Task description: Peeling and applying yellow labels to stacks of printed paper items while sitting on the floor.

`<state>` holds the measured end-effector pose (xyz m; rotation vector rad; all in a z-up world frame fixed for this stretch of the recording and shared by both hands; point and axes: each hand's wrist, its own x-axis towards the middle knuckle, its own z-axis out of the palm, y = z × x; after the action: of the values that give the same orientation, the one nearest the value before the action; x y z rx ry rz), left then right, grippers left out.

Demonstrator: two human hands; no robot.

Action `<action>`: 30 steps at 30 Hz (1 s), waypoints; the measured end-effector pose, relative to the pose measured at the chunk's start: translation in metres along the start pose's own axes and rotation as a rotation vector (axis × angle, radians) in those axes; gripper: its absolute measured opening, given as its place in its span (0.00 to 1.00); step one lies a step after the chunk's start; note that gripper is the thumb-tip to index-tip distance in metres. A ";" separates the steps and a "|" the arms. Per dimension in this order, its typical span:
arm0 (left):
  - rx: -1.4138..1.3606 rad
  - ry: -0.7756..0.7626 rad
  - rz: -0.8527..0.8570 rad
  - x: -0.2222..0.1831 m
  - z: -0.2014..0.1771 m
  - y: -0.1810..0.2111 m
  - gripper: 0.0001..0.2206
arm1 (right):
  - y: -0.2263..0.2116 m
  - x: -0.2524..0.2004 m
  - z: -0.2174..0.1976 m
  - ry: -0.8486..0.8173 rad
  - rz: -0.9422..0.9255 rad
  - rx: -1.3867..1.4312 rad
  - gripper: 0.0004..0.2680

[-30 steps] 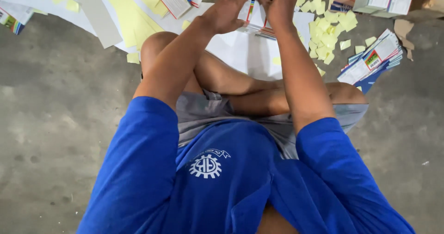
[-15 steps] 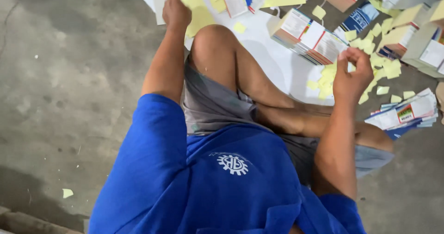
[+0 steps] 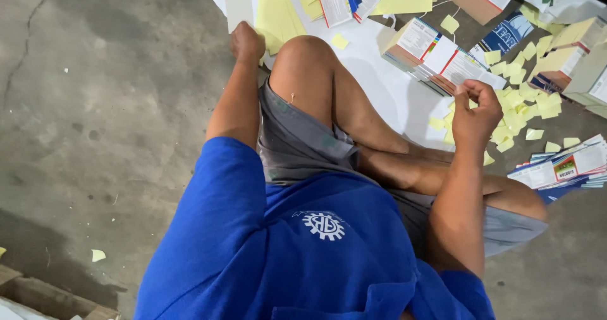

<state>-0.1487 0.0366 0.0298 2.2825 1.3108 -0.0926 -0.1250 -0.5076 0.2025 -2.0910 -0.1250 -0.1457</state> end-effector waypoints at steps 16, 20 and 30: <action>-0.173 0.123 0.112 -0.021 -0.020 0.014 0.14 | -0.007 -0.003 0.004 -0.051 -0.013 0.013 0.05; -0.489 0.375 0.479 -0.052 -0.069 0.076 0.07 | 0.014 -0.001 0.005 -0.031 -0.078 0.039 0.04; -0.926 -0.568 0.550 -0.251 0.013 0.200 0.06 | -0.030 -0.006 0.054 -0.144 0.209 0.549 0.05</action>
<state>-0.1149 -0.2498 0.1709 1.5414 0.2808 0.0503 -0.1330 -0.4462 0.2009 -1.5520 -0.0269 0.1527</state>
